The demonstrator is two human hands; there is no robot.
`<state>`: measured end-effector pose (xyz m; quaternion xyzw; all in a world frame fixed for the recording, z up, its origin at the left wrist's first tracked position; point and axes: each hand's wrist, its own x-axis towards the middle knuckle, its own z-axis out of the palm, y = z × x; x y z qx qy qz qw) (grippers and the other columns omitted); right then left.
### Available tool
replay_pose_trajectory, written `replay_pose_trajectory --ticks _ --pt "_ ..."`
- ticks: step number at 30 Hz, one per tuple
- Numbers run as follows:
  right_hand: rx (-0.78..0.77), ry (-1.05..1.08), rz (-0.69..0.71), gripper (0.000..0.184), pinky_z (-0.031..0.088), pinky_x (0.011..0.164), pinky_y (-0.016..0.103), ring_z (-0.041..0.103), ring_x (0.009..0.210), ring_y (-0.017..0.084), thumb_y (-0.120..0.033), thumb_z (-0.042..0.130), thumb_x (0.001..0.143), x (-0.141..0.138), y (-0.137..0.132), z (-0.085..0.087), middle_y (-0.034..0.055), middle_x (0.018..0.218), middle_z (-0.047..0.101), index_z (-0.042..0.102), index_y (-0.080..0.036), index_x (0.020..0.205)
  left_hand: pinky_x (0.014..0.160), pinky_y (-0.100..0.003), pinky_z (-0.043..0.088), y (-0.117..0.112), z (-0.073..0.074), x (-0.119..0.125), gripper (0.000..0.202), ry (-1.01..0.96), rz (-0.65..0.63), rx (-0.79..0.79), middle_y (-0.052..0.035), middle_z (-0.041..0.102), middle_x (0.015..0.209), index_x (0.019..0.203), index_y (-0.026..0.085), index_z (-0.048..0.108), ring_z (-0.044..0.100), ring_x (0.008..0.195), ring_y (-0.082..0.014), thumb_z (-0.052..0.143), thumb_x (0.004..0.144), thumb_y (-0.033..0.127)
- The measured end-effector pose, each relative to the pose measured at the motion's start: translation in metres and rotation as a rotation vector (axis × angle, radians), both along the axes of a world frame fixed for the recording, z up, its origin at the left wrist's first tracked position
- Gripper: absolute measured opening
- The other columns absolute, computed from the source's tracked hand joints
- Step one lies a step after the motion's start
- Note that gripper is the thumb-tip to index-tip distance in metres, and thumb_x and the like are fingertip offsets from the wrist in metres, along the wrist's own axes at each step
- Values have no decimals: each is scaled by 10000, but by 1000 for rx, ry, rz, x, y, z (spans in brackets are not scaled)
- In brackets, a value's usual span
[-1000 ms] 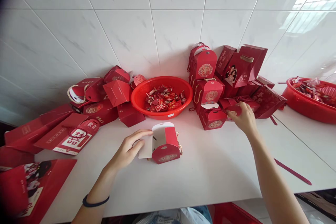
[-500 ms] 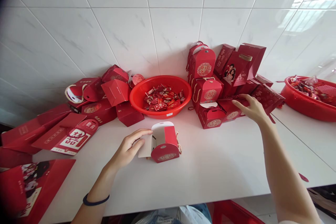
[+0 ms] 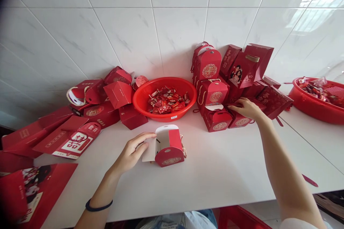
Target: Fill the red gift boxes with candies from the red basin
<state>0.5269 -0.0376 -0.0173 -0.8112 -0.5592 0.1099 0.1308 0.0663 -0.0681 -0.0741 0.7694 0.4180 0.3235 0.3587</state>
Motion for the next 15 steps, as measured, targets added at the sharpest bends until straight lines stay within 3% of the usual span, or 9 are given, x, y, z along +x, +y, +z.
replay_pose_trajectory --ticks 8,11,15 --pt "85 2 -37 396 415 967 389 584 1168 315 -492 635 836 2 -13 -7 164 1267 634 667 -163 1053 1024 -359 535 1 -1 0 375 0 -6 2 -81 722 1232 1174 206 709 662 1170 -244 447 906 202" --pt "131 73 -45 412 427 954 366 603 1139 292 -452 660 829 -1 -17 1 155 1259 658 670 -168 1127 1028 -365 534 2 -1 0 373 0 -6 4 -81 723 1233 1175 205 712 664 1164 -245 449 911 208" --pt "176 126 -175 427 431 917 370 621 1067 277 -468 636 867 -3 -15 13 155 1180 697 688 -160 1158 1025 -363 535 2 -2 0 369 0 -5 6 -84 720 1240 1177 200 710 664 1165 -242 450 915 210"
